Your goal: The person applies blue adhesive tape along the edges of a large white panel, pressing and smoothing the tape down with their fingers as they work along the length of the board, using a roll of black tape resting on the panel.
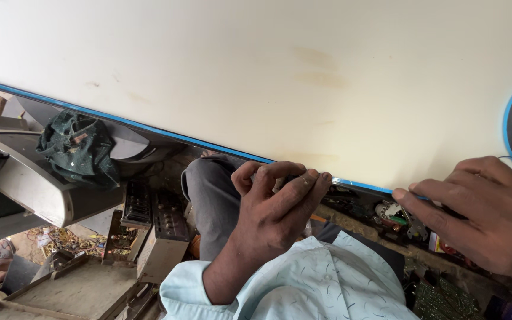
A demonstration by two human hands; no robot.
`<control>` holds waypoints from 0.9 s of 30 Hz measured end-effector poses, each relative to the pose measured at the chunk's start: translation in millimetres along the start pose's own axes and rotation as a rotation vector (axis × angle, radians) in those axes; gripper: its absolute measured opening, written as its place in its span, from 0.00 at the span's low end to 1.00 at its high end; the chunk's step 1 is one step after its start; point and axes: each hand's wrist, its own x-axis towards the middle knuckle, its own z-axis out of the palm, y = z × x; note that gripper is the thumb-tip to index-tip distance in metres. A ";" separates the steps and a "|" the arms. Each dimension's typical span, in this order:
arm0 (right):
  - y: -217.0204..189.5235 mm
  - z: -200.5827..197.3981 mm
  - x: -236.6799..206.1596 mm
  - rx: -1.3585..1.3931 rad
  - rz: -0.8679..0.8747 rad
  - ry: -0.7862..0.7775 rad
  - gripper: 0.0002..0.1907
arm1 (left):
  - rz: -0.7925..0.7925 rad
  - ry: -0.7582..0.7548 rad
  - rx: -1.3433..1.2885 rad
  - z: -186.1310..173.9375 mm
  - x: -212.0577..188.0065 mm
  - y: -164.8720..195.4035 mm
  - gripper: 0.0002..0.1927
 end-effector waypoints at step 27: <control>1.6 16.5 -27.2 0.036 0.038 0.043 0.26 | -0.002 -0.039 0.011 0.2 -1.2 7.0 0.20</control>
